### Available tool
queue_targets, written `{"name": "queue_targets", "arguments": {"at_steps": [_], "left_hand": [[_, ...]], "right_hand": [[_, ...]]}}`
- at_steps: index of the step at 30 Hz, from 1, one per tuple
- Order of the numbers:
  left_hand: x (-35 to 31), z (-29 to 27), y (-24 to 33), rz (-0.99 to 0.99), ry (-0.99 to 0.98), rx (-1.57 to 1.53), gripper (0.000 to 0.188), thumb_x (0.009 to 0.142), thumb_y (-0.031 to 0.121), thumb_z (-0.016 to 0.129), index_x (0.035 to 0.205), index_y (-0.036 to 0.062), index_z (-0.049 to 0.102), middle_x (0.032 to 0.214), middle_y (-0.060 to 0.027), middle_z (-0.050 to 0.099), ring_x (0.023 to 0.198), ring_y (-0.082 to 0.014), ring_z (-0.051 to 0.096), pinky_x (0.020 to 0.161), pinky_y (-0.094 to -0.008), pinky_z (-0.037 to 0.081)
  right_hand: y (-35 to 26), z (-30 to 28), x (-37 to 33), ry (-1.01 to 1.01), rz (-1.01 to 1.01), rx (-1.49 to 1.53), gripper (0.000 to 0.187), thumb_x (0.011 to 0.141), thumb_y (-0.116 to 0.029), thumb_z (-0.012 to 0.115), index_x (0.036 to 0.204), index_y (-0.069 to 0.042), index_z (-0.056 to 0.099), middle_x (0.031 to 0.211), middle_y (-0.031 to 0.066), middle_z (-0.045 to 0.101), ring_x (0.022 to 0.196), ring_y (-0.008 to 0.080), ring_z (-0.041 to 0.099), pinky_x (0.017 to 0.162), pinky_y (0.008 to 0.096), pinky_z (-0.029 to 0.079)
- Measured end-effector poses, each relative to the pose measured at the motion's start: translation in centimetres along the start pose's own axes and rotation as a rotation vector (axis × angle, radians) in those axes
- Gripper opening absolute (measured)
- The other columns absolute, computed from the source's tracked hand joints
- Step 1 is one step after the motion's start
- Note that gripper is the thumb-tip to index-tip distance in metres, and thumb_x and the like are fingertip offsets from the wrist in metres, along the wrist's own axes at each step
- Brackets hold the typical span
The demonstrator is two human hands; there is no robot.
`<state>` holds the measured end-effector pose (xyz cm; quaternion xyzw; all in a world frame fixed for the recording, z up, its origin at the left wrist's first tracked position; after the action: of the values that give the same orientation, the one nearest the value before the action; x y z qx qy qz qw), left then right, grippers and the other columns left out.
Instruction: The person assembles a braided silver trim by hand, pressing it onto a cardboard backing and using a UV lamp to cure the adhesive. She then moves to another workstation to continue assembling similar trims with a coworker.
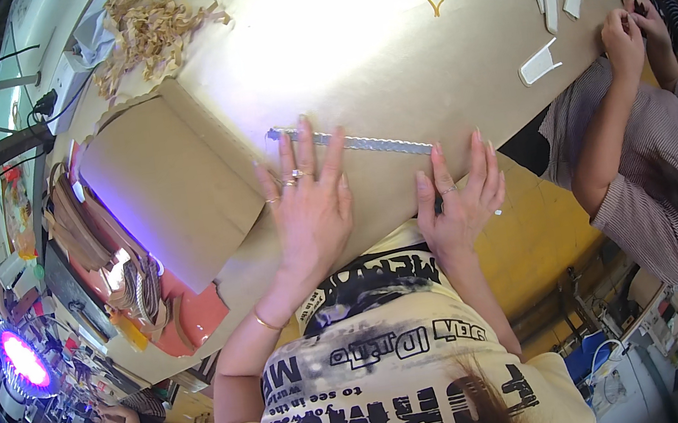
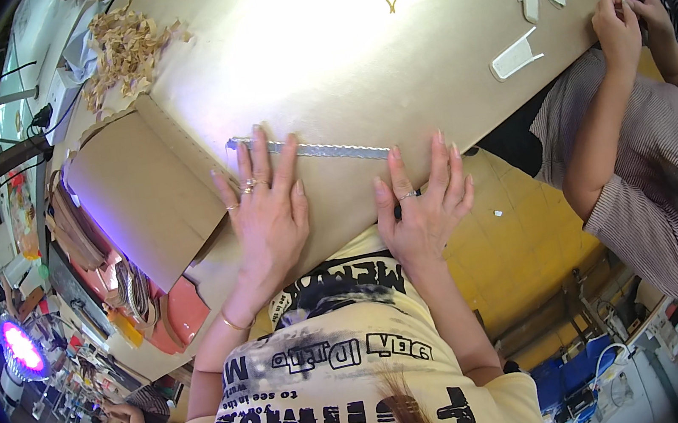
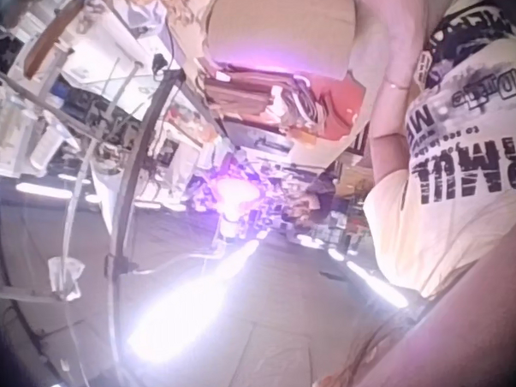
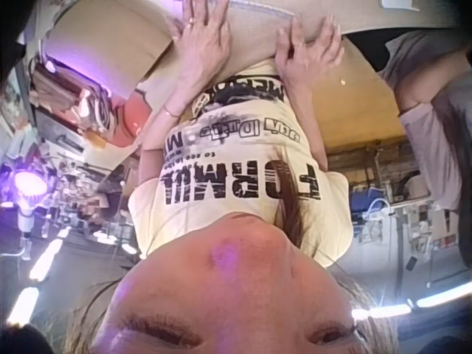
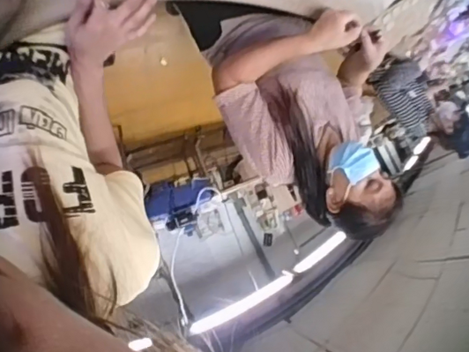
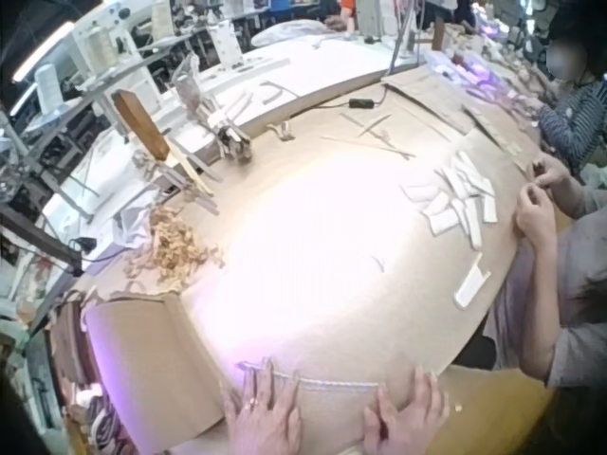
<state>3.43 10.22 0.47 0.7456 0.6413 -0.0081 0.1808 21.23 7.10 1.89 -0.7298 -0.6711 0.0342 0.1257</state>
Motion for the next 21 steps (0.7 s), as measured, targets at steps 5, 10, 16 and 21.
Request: {"name": "queue_targets", "arguments": {"at_steps": [5,10,16,21], "left_hand": [[0.0,0.2,-1.1,0.004,0.029,-0.034,0.056,0.094,0.029,0.051,0.148,0.0226,0.038,0.159,-0.0167,0.015,0.147,-0.0399,0.01,0.113,-0.0639,0.005],[-0.2,0.3,-1.0,0.014,0.064,-0.019,0.057,0.095,0.031,0.051,0.149,0.0234,0.037,0.159,-0.0171,0.016,0.147,-0.0393,0.01,0.113,-0.0636,0.003],[-0.1,-0.1,-1.1,0.013,0.081,-0.04,0.057,0.094,0.031,0.052,0.148,0.0231,0.038,0.158,-0.0169,0.02,0.146,-0.0388,0.014,0.113,-0.0641,0.004],[-0.2,-0.5,-1.0,0.017,0.099,-0.027,0.057,0.093,0.031,0.052,0.148,0.0222,0.039,0.157,-0.017,0.023,0.145,-0.0392,0.018,0.113,-0.0643,0.006]], "right_hand": [[-0.9,-1.0,0.4,0.067,-0.042,0.011,0.044,0.093,-0.038,0.056,0.134,-0.021,0.057,0.15,0.0163,0.038,0.137,0.0374,0.032,0.109,0.0545,0.017],[-5.7,1.8,-0.4,-0.144,-0.318,0.088,0.06,0.095,-0.039,0.053,0.146,-0.01,0.039,0.153,0.0141,0.033,0.143,0.0345,0.027,0.114,0.0518,0.015],[-6.4,3.9,-0.6,-0.325,-0.288,0.163,0.073,0.095,-0.051,0.046,0.149,-0.005,0.028,0.155,0.0118,0.031,0.144,0.0295,0.025,0.115,0.0507,0.014],[-4.3,3.0,-0.8,-0.338,-0.155,0.041,0.074,0.095,-0.052,0.045,0.149,-0.004,0.028,0.155,0.0114,0.031,0.145,0.0284,0.025,0.114,0.0526,0.017]]}}
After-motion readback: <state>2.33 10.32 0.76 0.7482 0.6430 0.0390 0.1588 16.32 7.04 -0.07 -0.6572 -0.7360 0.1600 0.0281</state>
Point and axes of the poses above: each hand's wrist, its own x-axis towards the middle knuckle, its own z-axis out of the palm, y = z × x, the point moved 10 cm from there along x, towards the middle knuckle
